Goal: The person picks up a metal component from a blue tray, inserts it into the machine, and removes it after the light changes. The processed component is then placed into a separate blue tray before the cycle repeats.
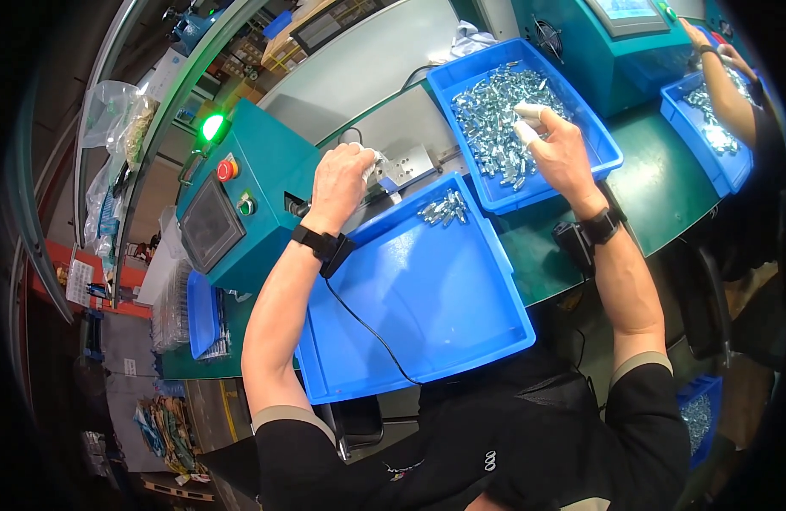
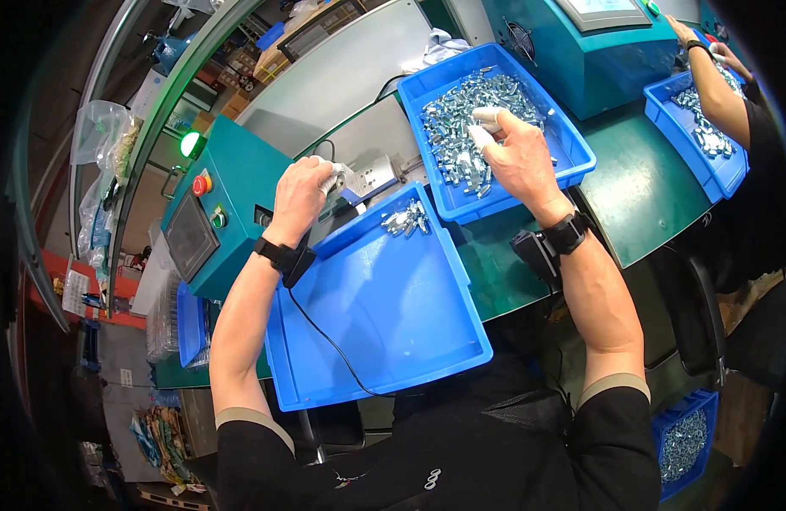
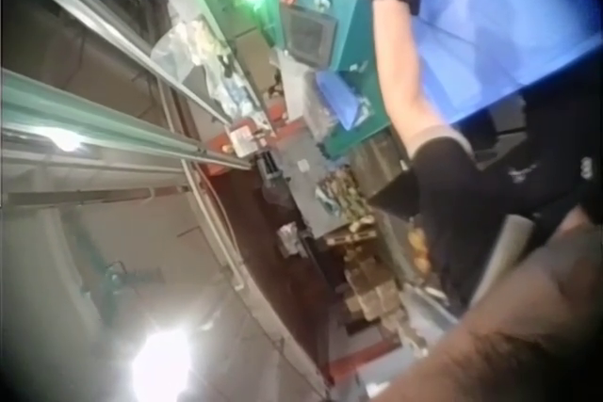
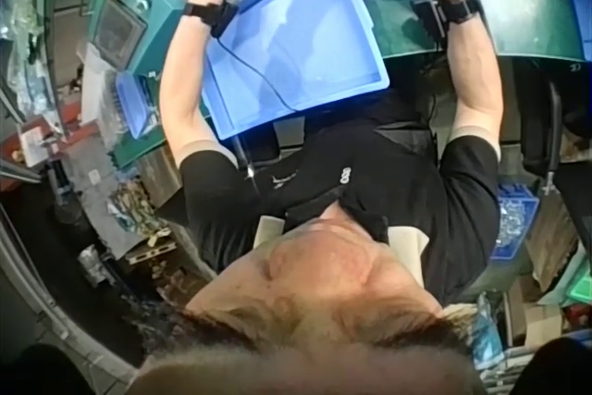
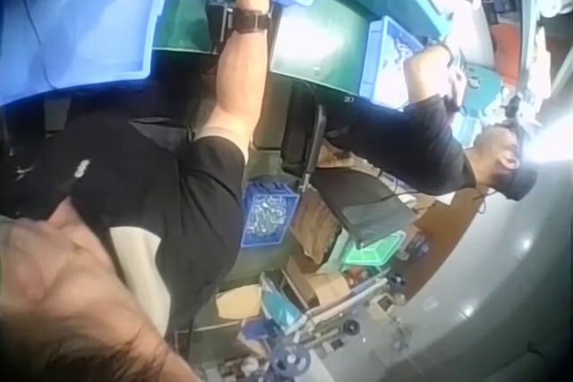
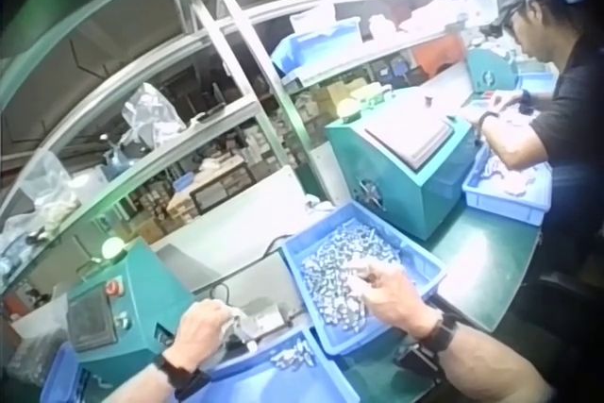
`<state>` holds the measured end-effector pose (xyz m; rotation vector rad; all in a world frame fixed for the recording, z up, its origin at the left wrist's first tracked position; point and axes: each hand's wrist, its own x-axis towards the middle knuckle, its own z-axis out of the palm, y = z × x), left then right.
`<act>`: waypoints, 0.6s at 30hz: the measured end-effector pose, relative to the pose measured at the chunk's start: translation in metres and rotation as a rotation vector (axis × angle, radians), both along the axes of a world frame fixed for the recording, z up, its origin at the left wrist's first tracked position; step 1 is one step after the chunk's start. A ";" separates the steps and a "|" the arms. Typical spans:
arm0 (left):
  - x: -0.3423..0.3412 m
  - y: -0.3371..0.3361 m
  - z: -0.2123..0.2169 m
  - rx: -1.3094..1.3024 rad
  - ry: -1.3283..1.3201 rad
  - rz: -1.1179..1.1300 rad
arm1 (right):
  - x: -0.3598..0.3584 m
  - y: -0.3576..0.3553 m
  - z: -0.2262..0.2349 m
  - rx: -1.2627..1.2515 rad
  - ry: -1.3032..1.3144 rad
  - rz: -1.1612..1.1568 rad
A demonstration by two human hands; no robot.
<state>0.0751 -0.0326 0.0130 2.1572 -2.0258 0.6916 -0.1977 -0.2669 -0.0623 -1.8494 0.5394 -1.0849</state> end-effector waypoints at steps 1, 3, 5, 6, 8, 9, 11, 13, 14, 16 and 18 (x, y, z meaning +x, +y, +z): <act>0.001 0.000 0.000 -0.002 0.011 -0.013 | 0.000 0.000 0.000 -0.001 0.000 0.001; 0.002 0.001 0.001 -0.007 0.032 -0.038 | 0.000 -0.001 -0.001 -0.001 -0.007 0.000; 0.003 0.000 0.001 -0.004 0.016 -0.041 | 0.001 -0.002 -0.002 -0.003 -0.010 0.002; 0.004 -0.001 0.001 -0.001 -0.001 -0.045 | 0.001 -0.003 -0.002 0.000 -0.008 0.002; 0.005 -0.001 0.000 0.001 -0.017 -0.046 | 0.000 -0.003 -0.002 0.004 -0.003 -0.001; 0.005 0.000 0.000 0.009 -0.009 -0.037 | 0.001 -0.002 -0.002 0.002 -0.002 0.001; 0.006 0.000 0.001 0.022 0.006 -0.022 | 0.002 -0.002 -0.003 0.001 -0.018 -0.003; 0.007 -0.001 0.003 0.020 0.042 -0.015 | 0.002 -0.002 -0.003 -0.001 -0.027 -0.004; 0.008 -0.001 0.003 0.020 0.079 -0.008 | 0.002 -0.002 -0.003 0.004 -0.027 -0.005; 0.007 -0.001 0.005 0.022 0.121 0.004 | 0.002 -0.001 -0.004 0.017 -0.021 -0.001; 0.008 -0.002 0.009 0.050 0.099 -0.023 | 0.002 -0.001 -0.004 0.011 -0.021 -0.001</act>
